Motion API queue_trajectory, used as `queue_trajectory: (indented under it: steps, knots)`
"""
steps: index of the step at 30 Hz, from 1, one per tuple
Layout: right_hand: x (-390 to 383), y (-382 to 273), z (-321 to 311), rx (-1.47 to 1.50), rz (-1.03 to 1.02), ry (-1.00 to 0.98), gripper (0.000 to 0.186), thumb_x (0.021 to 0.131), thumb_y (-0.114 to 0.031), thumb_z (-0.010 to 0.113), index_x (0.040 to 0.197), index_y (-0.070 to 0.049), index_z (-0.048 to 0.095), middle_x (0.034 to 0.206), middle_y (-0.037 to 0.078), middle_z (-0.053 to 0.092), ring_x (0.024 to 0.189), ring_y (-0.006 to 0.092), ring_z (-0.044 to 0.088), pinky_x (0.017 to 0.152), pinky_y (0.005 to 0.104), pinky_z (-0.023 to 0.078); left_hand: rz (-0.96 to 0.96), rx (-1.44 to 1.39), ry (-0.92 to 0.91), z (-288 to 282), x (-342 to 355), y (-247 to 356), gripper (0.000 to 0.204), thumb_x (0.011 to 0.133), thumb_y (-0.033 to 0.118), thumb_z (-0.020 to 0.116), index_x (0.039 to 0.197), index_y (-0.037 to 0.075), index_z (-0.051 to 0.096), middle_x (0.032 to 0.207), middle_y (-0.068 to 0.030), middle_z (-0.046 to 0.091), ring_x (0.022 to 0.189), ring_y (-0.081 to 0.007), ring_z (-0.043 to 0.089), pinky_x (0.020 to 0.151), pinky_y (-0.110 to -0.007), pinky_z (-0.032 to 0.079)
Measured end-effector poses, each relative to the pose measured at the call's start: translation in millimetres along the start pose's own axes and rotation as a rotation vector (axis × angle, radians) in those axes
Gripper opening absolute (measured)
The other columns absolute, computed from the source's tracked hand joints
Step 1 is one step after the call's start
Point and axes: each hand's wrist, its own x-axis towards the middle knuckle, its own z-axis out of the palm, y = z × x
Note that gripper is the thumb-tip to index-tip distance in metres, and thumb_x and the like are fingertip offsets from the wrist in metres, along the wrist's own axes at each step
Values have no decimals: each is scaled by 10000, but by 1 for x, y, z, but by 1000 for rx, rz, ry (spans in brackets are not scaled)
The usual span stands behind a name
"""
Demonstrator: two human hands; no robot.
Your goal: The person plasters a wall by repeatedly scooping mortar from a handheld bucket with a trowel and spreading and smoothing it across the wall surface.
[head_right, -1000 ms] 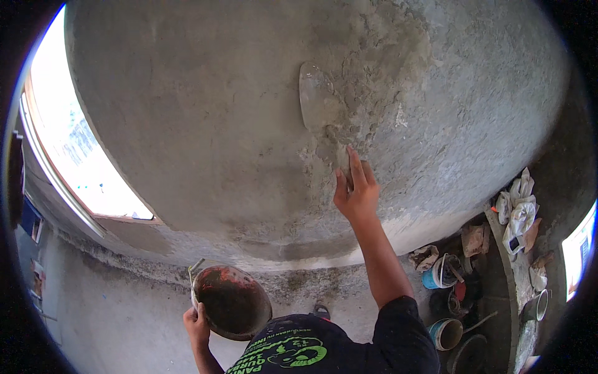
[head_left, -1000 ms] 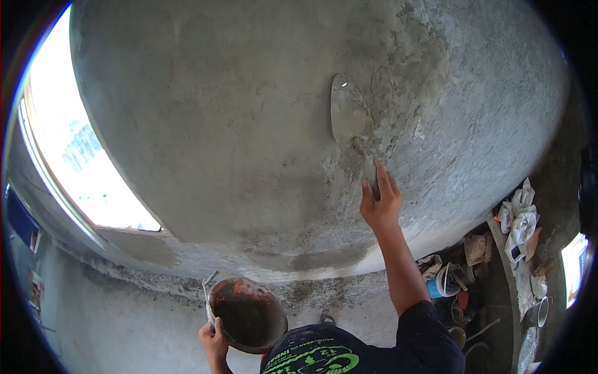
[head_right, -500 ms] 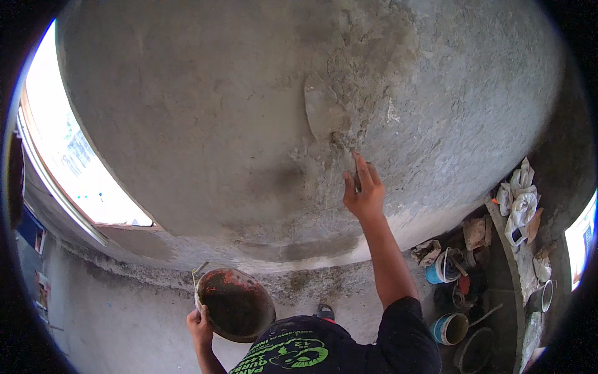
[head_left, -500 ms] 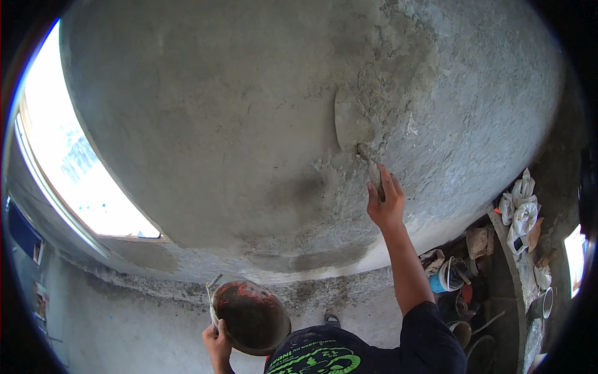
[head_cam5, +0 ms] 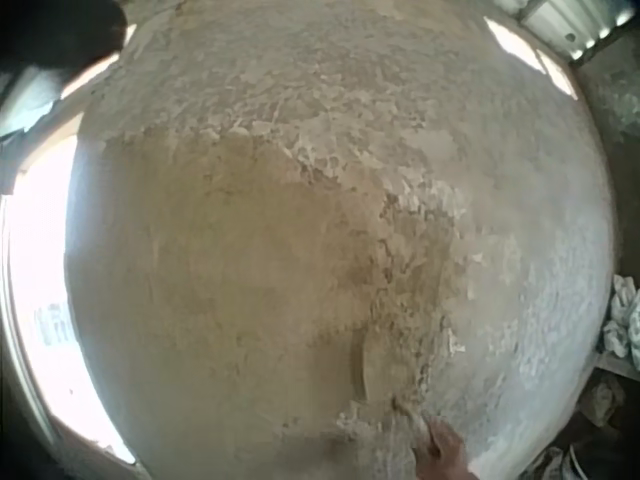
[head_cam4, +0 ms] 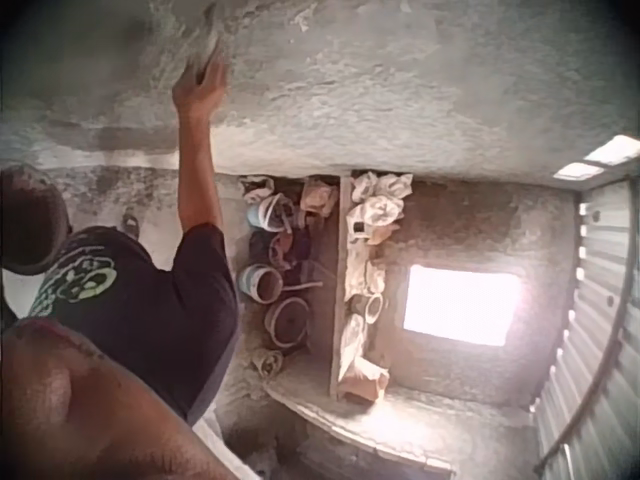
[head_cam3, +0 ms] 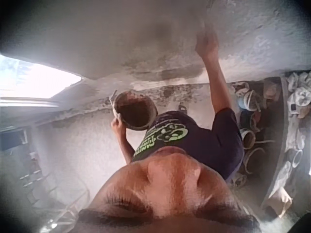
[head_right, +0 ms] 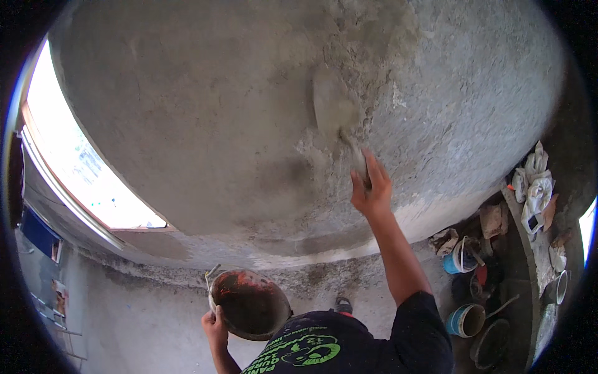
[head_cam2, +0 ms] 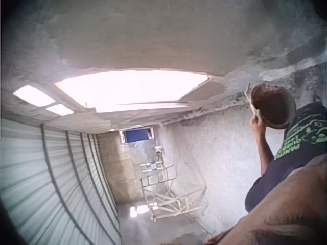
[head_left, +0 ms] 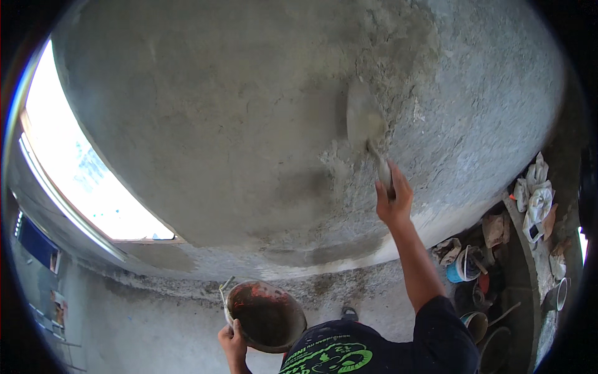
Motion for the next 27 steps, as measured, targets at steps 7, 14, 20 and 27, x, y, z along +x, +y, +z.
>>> queue_trajectory:
  steps: [7,14,20,27]
  knots:
    - [-27,-37,30,-12,-45,-385,561,862,-82,692,1408,-161,590,1007,133,691,699,340,671,586,441,594,14,-4,-15,3,-11,6,365,1061,216,591,801,-35,644,726,40,597,659,-58,503,585,-264,412]
    - [-7,-44,40,80,-19,-85,600,840,-92,686,1422,-194,582,916,99,655,701,311,686,549,408,590,-20,-6,24,5,-12,3,369,1051,210,610,787,-46,642,683,48,579,630,-51,479,552,-274,381]
    - [-8,-37,54,-69,-81,-309,591,834,-93,684,1409,-196,593,928,96,663,699,297,692,553,393,590,-54,-1,39,10,-14,-4,371,1050,206,610,788,-54,646,689,41,586,632,-53,481,557,-271,387]
    - [-48,-26,26,-28,-163,-508,608,840,-86,692,1427,-200,582,942,108,667,699,268,701,550,396,588,-74,-31,81,12,-19,1,342,1056,194,602,857,-71,685,745,10,660,669,-59,549,599,-260,448]
